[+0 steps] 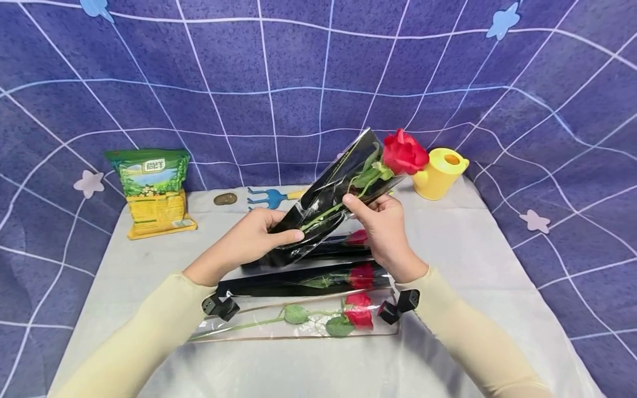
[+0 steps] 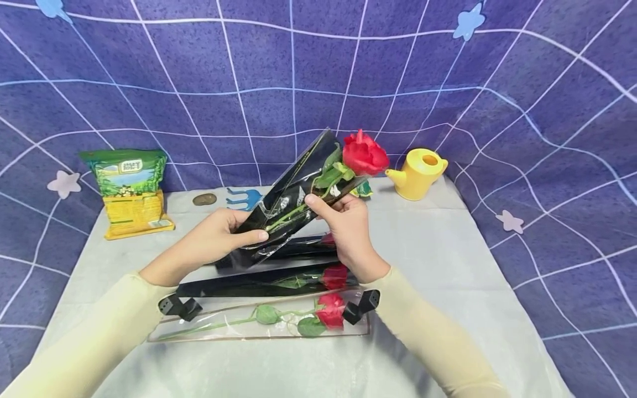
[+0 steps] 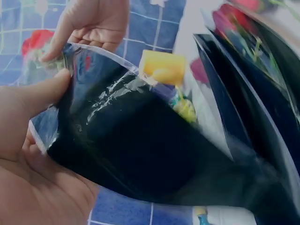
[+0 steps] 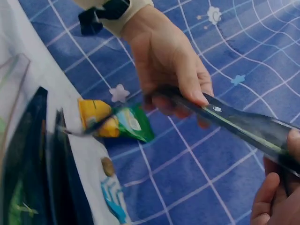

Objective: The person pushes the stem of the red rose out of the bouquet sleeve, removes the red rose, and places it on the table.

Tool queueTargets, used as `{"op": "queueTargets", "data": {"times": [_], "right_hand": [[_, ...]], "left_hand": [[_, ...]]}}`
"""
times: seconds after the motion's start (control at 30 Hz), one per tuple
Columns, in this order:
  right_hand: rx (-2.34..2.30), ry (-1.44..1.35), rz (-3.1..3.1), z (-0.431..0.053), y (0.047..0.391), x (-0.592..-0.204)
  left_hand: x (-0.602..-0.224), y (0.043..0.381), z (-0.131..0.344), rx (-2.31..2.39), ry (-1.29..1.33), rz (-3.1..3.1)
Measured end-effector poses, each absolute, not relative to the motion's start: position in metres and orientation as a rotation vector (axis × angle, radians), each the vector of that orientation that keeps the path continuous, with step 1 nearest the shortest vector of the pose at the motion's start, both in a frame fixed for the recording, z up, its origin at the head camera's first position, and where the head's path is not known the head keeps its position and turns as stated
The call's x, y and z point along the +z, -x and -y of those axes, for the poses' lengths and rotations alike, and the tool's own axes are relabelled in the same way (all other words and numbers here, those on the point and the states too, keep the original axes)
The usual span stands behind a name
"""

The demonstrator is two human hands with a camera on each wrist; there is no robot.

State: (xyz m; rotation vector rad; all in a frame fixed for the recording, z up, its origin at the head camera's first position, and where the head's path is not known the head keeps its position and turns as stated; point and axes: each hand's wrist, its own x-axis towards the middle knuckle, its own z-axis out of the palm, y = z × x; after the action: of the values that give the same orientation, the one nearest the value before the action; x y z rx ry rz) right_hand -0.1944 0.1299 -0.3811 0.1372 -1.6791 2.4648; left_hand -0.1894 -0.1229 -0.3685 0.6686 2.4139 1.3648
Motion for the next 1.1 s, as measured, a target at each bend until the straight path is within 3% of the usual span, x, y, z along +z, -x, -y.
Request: {"op": "queueTargets", "data": {"times": [0.23, 0.53, 1.1], "right_hand": [[2.559, -0.221, 1.47, -0.144, 0.2, -0.37], [2.416, -0.095, 1.596, -0.129, 0.198, -0.381], [2.394, -0.105, 1.717, -0.114, 0.187, -0.387]], "left_hand": [[-0.36, 0.189, 0.128, 1.385, -0.507, -2.369], [-0.362, 0.185, 0.122, 1.426, -0.541, -2.356], [-0.364, 0.186, 0.114, 1.509, -0.518, -2.292]]}}
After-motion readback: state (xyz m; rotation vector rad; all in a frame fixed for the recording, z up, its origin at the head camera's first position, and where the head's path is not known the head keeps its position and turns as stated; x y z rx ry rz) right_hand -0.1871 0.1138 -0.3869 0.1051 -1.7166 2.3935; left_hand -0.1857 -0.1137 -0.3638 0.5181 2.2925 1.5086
